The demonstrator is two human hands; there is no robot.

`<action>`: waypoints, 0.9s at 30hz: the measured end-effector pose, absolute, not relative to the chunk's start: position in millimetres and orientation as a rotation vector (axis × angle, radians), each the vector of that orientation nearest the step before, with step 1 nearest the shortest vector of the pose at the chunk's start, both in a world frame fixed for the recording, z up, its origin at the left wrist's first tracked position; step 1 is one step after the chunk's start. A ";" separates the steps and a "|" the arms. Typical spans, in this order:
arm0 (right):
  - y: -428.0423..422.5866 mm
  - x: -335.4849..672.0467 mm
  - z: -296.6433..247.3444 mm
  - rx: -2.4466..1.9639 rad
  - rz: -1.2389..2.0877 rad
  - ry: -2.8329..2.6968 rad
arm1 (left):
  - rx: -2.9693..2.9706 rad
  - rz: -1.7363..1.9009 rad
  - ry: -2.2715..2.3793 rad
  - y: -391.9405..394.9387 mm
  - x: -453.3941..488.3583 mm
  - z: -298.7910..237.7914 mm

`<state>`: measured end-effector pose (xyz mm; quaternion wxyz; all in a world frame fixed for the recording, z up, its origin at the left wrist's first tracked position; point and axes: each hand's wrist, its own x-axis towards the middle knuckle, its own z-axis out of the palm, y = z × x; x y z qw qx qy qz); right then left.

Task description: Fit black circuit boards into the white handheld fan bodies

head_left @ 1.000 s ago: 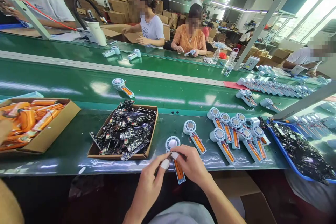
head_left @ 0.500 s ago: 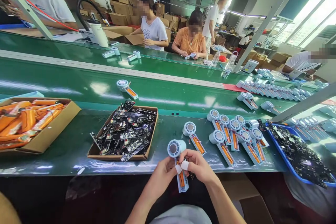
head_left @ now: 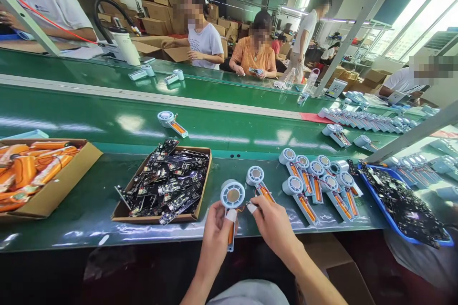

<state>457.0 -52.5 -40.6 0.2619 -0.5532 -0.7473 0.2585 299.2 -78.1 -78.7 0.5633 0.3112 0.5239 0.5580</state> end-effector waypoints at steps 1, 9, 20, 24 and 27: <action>-53.5 458.6 -36.6 -1.500 0.618 -2.169 | 0.746 1.322 1.247 -77.4 298.9 -77.3; -63.5 453.4 -16.0 -1.073 0.797 -2.598 | 0.766 1.271 1.244 -77.3 294.1 -64.1; -66.4 435.9 -55.4 -1.039 1.832 -1.404 | 0.797 1.255 1.051 -94.9 296.1 -74.1; -67.8 435.3 -52.1 -1.096 1.797 -1.361 | 0.873 1.219 1.093 -91.2 299.1 -77.1; -69.6 436.7 -49.7 -1.138 1.701 -1.411 | 0.847 1.237 1.139 -88.0 299.8 -79.4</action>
